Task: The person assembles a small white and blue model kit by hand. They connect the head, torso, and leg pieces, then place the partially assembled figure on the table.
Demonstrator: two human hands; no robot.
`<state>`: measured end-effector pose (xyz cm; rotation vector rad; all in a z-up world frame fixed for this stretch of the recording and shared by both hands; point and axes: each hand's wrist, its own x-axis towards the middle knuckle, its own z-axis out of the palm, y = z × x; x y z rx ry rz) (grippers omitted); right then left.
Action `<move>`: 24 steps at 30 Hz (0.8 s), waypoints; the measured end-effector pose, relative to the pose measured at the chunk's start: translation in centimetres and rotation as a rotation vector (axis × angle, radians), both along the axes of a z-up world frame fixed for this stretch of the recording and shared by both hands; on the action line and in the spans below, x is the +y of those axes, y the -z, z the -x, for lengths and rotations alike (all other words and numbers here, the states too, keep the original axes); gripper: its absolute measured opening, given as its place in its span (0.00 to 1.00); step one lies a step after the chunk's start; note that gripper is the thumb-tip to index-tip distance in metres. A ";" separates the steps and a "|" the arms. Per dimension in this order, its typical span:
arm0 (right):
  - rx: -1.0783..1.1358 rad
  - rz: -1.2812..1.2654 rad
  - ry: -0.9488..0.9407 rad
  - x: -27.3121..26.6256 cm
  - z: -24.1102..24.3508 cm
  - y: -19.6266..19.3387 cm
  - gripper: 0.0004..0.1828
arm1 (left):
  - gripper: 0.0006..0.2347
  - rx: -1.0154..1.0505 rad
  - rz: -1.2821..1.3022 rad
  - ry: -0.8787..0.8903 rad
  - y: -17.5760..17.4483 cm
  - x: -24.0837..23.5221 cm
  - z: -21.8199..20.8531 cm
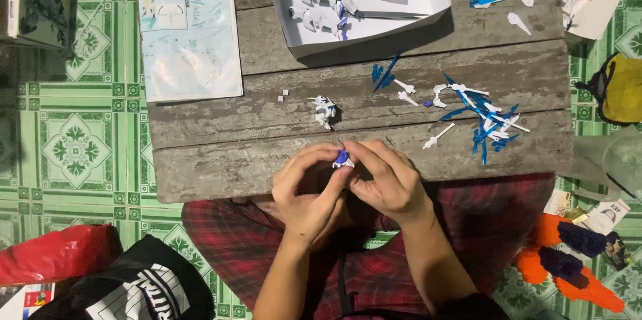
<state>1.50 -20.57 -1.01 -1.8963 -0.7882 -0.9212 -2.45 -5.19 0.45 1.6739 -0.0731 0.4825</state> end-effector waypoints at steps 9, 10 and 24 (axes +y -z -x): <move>0.366 0.206 0.278 -7.3 -1.0 -0.3 0.21 | 0.10 0.116 0.302 0.139 1.5 0.7 0.1; 0.362 0.208 0.276 -7.4 -1.2 -1.2 0.21 | 0.10 0.112 0.304 0.137 1.9 0.8 0.3; 0.445 0.190 0.328 -8.4 -0.7 -1.0 0.02 | 0.12 0.205 0.701 0.301 4.1 1.6 2.0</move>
